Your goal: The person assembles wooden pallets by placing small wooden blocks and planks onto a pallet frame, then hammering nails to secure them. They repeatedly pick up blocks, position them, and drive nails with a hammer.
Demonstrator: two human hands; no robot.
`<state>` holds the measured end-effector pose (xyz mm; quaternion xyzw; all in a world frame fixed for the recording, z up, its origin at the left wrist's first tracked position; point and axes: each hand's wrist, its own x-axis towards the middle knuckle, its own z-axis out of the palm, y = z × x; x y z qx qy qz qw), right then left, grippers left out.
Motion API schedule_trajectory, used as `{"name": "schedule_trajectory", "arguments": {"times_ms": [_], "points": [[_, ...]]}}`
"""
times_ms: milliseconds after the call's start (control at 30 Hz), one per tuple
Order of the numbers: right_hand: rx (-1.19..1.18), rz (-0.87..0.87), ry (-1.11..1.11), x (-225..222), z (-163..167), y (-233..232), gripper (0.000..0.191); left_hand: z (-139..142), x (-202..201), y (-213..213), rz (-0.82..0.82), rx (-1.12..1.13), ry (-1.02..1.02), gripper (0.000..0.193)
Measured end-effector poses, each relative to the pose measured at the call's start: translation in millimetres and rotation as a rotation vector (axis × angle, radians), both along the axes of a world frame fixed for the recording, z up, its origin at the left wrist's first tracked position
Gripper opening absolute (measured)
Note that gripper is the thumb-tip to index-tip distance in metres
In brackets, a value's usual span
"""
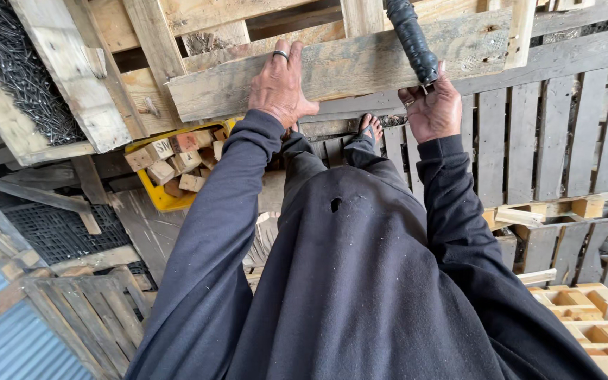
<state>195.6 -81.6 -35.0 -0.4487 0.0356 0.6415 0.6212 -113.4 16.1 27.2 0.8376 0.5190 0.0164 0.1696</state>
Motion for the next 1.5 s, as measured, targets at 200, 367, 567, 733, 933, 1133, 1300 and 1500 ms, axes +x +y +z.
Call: {"name": "schedule_trajectory", "arguments": {"times_ms": [200, 367, 567, 733, 933, 1133, 1300, 1500], "points": [[-0.016, 0.006, -0.032, 0.1, 3.9, 0.2, 0.033, -2.2, -0.6, 1.8, -0.008, 0.016, -0.038, 0.120], [-0.039, 0.033, -0.024, -3.8, 19.2, 4.6, 0.030, 2.3, 1.2, -0.4, 0.037, -0.050, -0.031, 0.111], [-0.143, 0.277, -0.562, 4.3, 54.4, -11.5, 0.045, 1.9, 6.7, 2.2, 0.088, -0.055, -0.050, 0.114], [0.236, 0.278, -1.404, 30.0, 89.3, 30.0, 0.037, -4.1, 7.0, 5.0, 0.083, -0.067, -0.082, 0.121], [0.347, 1.098, -2.065, 1.0, 78.6, 147.1, 0.058, -17.2, -15.3, 10.1, 0.108, -0.076, -0.465, 0.089], [0.181, 1.236, -1.958, -4.6, 99.4, 167.8, 0.044, -44.5, -24.4, 3.7, 0.375, -0.137, -1.035, 0.009], [0.135, 0.971, -1.455, -18.5, 161.3, 96.2, 0.034, -48.6, -25.2, 5.7, 0.381, -0.108, -1.236, 0.003], [-0.047, 0.661, -1.089, -108.5, 169.4, -56.5, 0.027, -27.7, -23.1, 11.8, 0.202, -0.176, -1.422, 0.011]]}}
